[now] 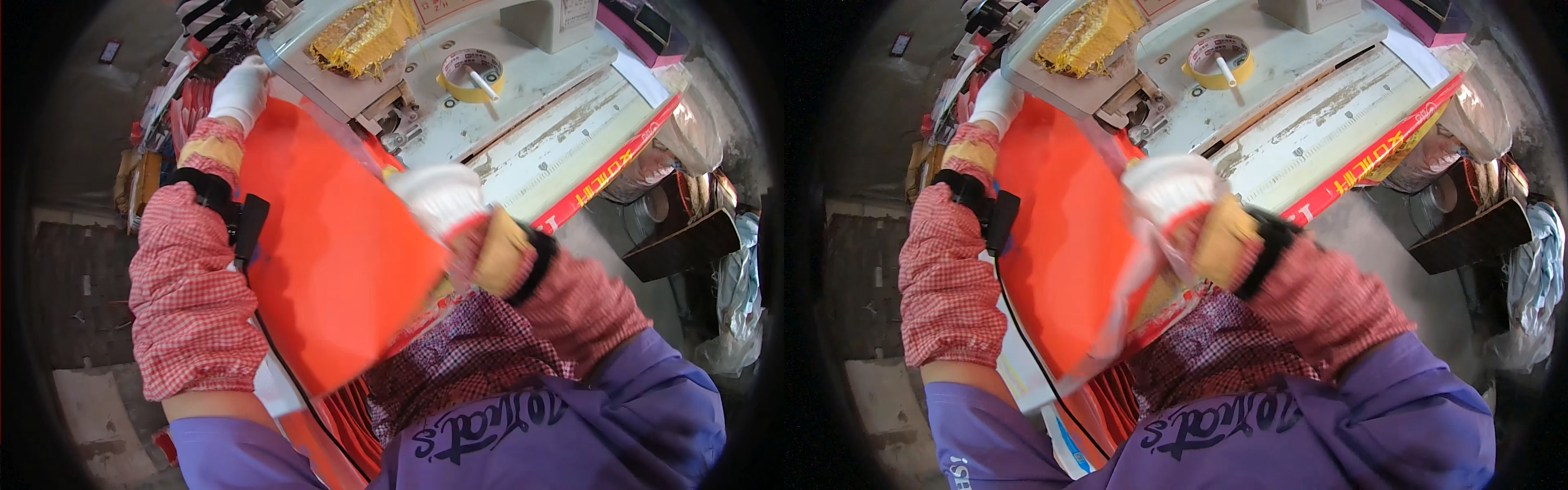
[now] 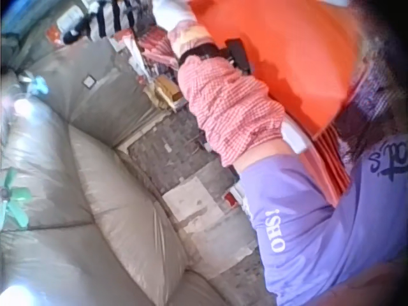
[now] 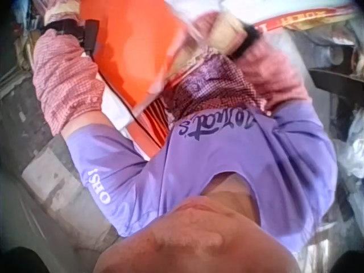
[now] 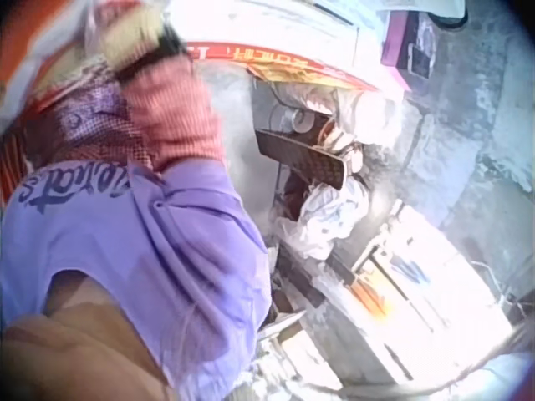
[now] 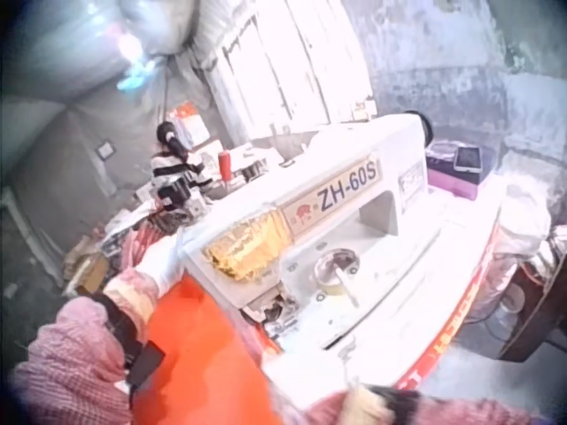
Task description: Aligning, packing, and sorting large manufactured plastic bags at an industrial workstation.
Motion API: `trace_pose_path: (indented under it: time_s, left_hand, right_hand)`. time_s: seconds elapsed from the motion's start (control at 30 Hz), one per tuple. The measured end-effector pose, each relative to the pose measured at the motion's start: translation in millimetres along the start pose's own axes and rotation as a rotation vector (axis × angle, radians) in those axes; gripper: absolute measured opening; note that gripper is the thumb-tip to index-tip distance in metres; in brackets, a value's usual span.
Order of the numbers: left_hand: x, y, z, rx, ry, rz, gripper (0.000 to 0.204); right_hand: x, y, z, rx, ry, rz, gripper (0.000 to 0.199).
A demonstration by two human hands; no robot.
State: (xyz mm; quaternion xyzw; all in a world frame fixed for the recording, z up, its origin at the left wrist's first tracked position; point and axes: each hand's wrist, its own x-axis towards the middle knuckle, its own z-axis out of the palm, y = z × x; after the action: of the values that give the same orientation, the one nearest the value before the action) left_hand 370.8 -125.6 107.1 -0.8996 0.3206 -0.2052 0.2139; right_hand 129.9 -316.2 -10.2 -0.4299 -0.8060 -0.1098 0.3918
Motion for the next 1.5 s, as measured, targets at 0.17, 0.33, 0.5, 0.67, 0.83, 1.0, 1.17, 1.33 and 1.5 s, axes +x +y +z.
trace_pose_path:
  time_s: [0.17,0.33,0.5,0.67,0.83,1.0,1.17,1.33,1.5]
  left_hand:
    - [-39,44,-88,-0.014,-0.351,0.269,0.017]
    - [-76,148,-195,-0.379,-0.329,0.416,0.015]
    - [-83,227,-228,-0.413,-0.533,0.706,0.054]
    - [-66,242,-214,-0.742,-1.348,1.158,0.032]
    - [-74,202,-260,-0.526,-1.451,0.502,0.050]
    - [-148,236,-301,0.005,-1.665,0.800,0.021]
    - [-167,314,-272,-0.159,-1.268,1.194,0.011]
    - [-154,316,-266,-0.229,-1.312,1.216,0.016]
    - [-123,264,-266,0.012,-1.412,0.924,0.033]
  right_hand:
    - [12,-7,-20,-0.445,0.199,1.526,0.019]
    - [-30,3,-75,0.098,-0.019,1.496,0.030]
    - [-58,30,-75,0.139,-0.089,1.471,0.039]
    - [-49,28,-73,-0.040,-0.098,1.508,0.047]
    - [-44,29,-68,-0.214,-0.406,1.320,0.038]
    - [-19,27,-39,-0.497,-0.532,1.072,0.024]
    - [17,-42,44,-0.403,0.610,1.551,0.021]
    - [25,-68,72,-0.692,0.556,1.709,0.029]
    - [18,-16,28,-0.643,0.307,1.721,0.019]
